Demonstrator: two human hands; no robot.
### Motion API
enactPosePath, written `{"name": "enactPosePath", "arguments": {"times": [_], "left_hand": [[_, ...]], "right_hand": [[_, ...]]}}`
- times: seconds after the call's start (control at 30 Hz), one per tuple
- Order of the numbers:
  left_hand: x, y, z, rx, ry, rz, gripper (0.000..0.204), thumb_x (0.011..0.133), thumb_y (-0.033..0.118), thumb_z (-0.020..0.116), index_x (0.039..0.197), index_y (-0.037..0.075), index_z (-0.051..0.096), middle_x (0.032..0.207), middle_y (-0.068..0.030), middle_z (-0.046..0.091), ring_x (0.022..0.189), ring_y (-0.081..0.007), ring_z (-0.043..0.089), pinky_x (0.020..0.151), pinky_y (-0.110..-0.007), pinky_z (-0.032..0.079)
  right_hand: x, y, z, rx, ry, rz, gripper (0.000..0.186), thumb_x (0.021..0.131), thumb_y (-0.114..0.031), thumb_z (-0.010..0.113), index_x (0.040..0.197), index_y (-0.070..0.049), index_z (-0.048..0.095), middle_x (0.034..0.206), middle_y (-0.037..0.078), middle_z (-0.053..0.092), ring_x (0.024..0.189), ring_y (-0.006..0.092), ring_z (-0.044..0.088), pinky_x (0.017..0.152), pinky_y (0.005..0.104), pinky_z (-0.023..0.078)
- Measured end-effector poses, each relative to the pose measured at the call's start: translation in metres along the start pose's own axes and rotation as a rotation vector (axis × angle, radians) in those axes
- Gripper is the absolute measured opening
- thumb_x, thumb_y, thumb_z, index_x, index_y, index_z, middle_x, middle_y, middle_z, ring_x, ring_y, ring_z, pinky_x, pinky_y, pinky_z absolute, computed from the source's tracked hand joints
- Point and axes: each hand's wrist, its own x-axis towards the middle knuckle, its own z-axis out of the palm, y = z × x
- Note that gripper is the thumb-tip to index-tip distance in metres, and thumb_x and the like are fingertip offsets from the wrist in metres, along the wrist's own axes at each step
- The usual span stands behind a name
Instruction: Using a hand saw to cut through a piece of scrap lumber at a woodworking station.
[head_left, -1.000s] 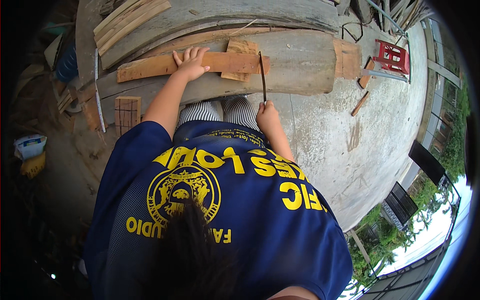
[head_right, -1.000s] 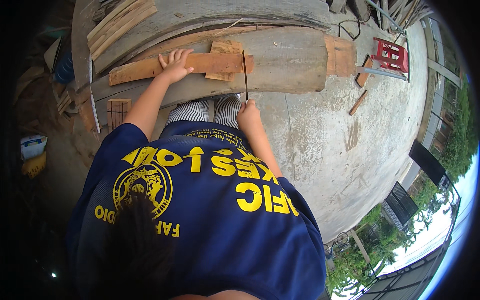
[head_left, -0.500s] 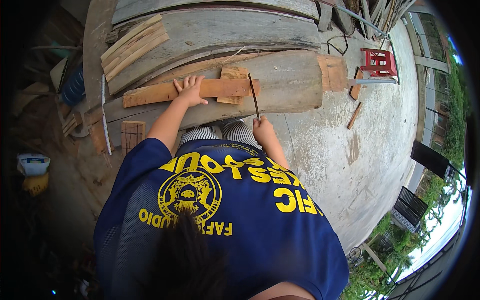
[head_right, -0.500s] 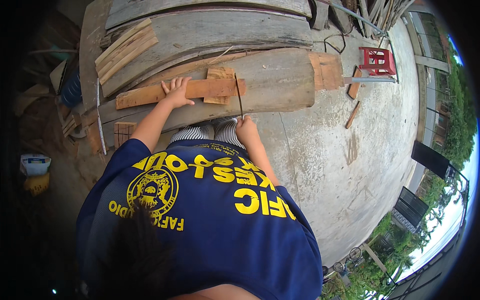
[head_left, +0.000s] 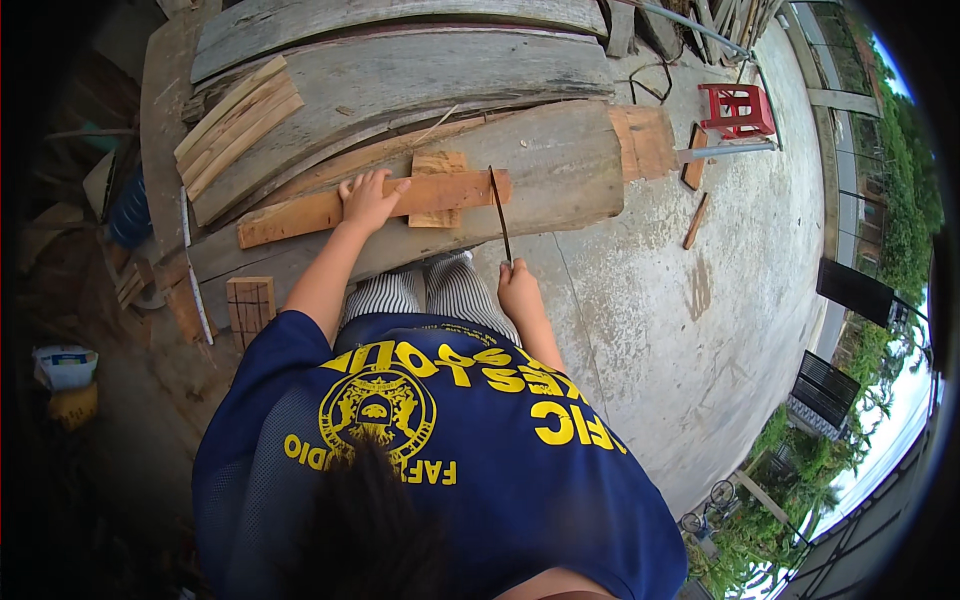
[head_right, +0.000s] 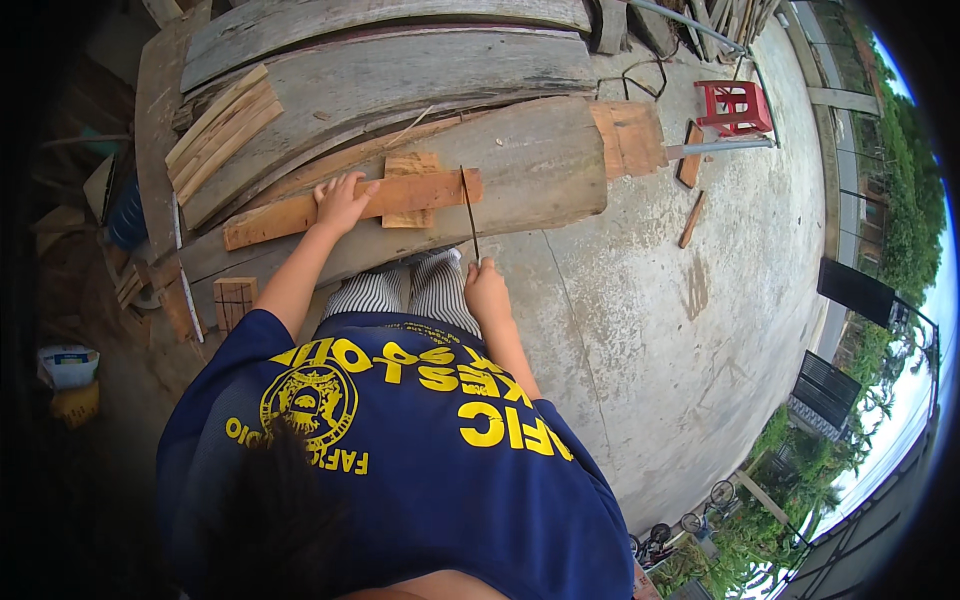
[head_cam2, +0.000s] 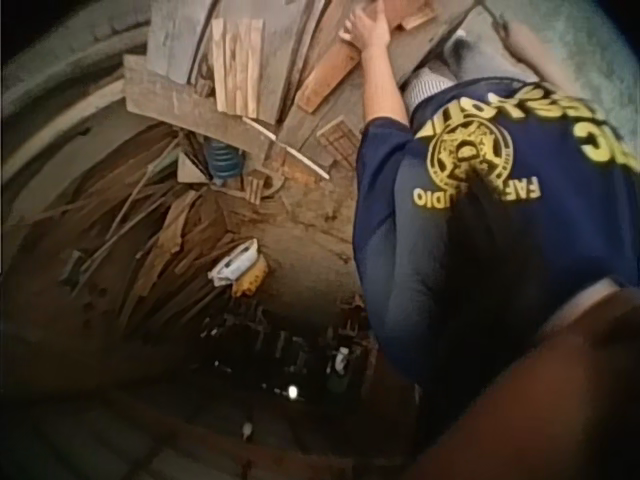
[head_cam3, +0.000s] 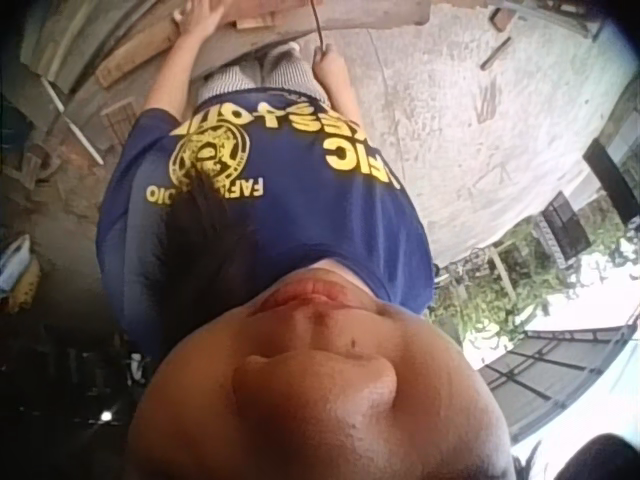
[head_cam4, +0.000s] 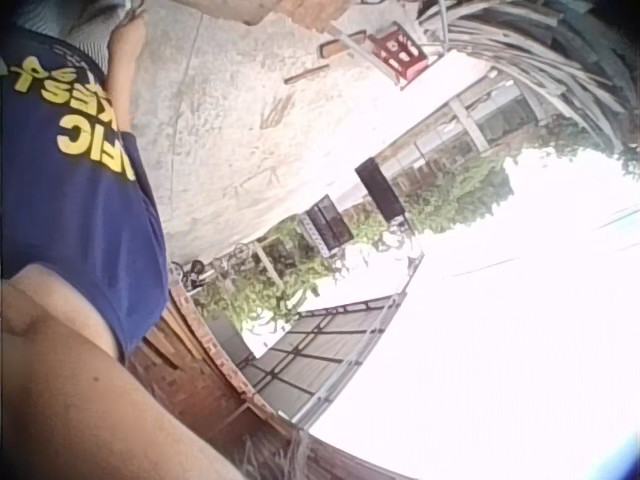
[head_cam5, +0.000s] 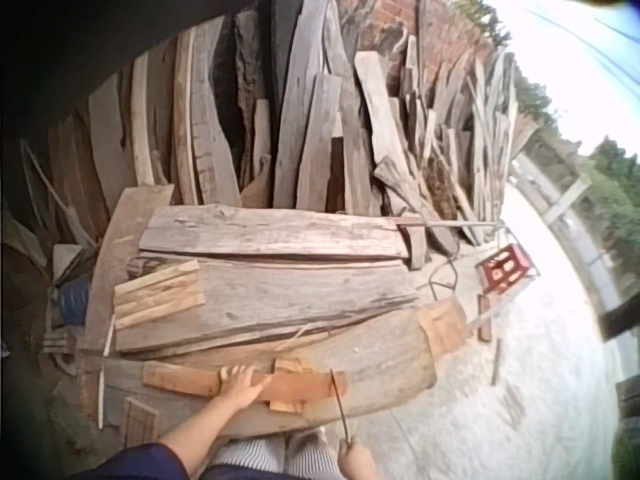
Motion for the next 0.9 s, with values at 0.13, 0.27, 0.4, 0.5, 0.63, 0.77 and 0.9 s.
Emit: {"name": "enactPosePath", "arguments": {"times": [0.13, 0.27, 0.4, 0.5, 0.63, 0.77, 0.9], "left_hand": [[0.021, -0.001, 0.003, -0.015, 0.116, -0.172, 0.047, 0.097, 0.045, 0.029, 0.101, 0.01, 0.06, 0.09, -0.0065, 0.066, 0.092, -0.0258, 0.059, 0.094, -0.043, 0.032], [0.021, -0.011, 0.026, 0.224, 0.337, -0.064, 0.043, 0.096, 0.04, 0.034, 0.092, 0.009, 0.063, 0.092, -0.0077, 0.066, 0.092, -0.0242, 0.059, 0.091, -0.041, 0.034], [0.022, -0.005, 0.024, 0.163, 0.372, -0.085, 0.036, 0.093, 0.032, 0.037, 0.086, 0.009, 0.064, 0.09, -0.0081, 0.067, 0.089, -0.0241, 0.06, 0.088, -0.039, 0.036], [0.024, 0.002, 0.019, 0.175, 0.333, -0.099, 0.034, 0.092, 0.03, 0.038, 0.085, 0.009, 0.064, 0.089, -0.008, 0.067, 0.088, -0.0247, 0.06, 0.087, -0.039, 0.037], [0.025, -0.001, 0.019, 0.186, 0.307, -0.147, 0.032, 0.09, 0.028, 0.04, 0.081, 0.009, 0.064, 0.086, -0.0078, 0.067, 0.085, -0.0251, 0.06, 0.086, -0.038, 0.038], [0.023, -0.003, 0.018, 0.185, 0.279, -0.167, 0.032, 0.09, 0.029, 0.04, 0.083, 0.009, 0.064, 0.088, -0.0085, 0.067, 0.087, -0.0256, 0.06, 0.085, -0.039, 0.038], [0.024, -0.003, 0.015, 0.18, 0.276, -0.174, 0.031, 0.089, 0.028, 0.041, 0.081, 0.009, 0.064, 0.086, -0.0084, 0.067, 0.086, -0.0259, 0.06, 0.085, -0.039, 0.039]], "right_hand": [[-0.017, 0.001, -0.005, -0.003, -0.049, 0.055, 0.027, 0.093, -0.025, 0.045, 0.094, 0.002, 0.046, 0.083, 0.033, 0.06, 0.082, 0.051, 0.056, 0.07, 0.0539, 0.047], [-0.017, -0.01, -0.009, 0.029, -0.073, 0.061, 0.027, 0.094, -0.025, 0.044, 0.094, 0.002, 0.046, 0.082, 0.034, 0.059, 0.082, 0.0514, 0.057, 0.071, 0.0551, 0.046], [0.024, -0.023, -0.008, -0.004, -0.122, 0.057, 0.027, 0.094, -0.023, 0.041, 0.096, 0.003, 0.045, 0.084, 0.035, 0.06, 0.081, 0.0509, 0.058, 0.072, 0.0554, 0.047], [0.055, -0.032, -0.006, 0.014, -0.075, 0.011, 0.027, 0.094, -0.022, 0.041, 0.095, 0.004, 0.047, 0.084, 0.034, 0.06, 0.082, 0.0505, 0.058, 0.073, 0.0549, 0.047], [0.045, -0.029, -0.013, 0.03, -0.124, -0.005, 0.027, 0.093, -0.022, 0.042, 0.094, 0.004, 0.048, 0.083, 0.034, 0.06, 0.083, 0.0504, 0.058, 0.074, 0.0541, 0.047], [0.003, -0.01, -0.033, 0.015, -0.199, 0.043, 0.028, 0.093, -0.023, 0.043, 0.093, 0.005, 0.048, 0.083, 0.034, 0.06, 0.084, 0.0509, 0.057, 0.074, 0.0535, 0.047], [0.014, -0.011, -0.027, 0.009, -0.221, 0.037, 0.028, 0.093, -0.023, 0.043, 0.092, 0.005, 0.047, 0.083, 0.035, 0.059, 0.083, 0.0511, 0.057, 0.073, 0.0536, 0.047]]}}
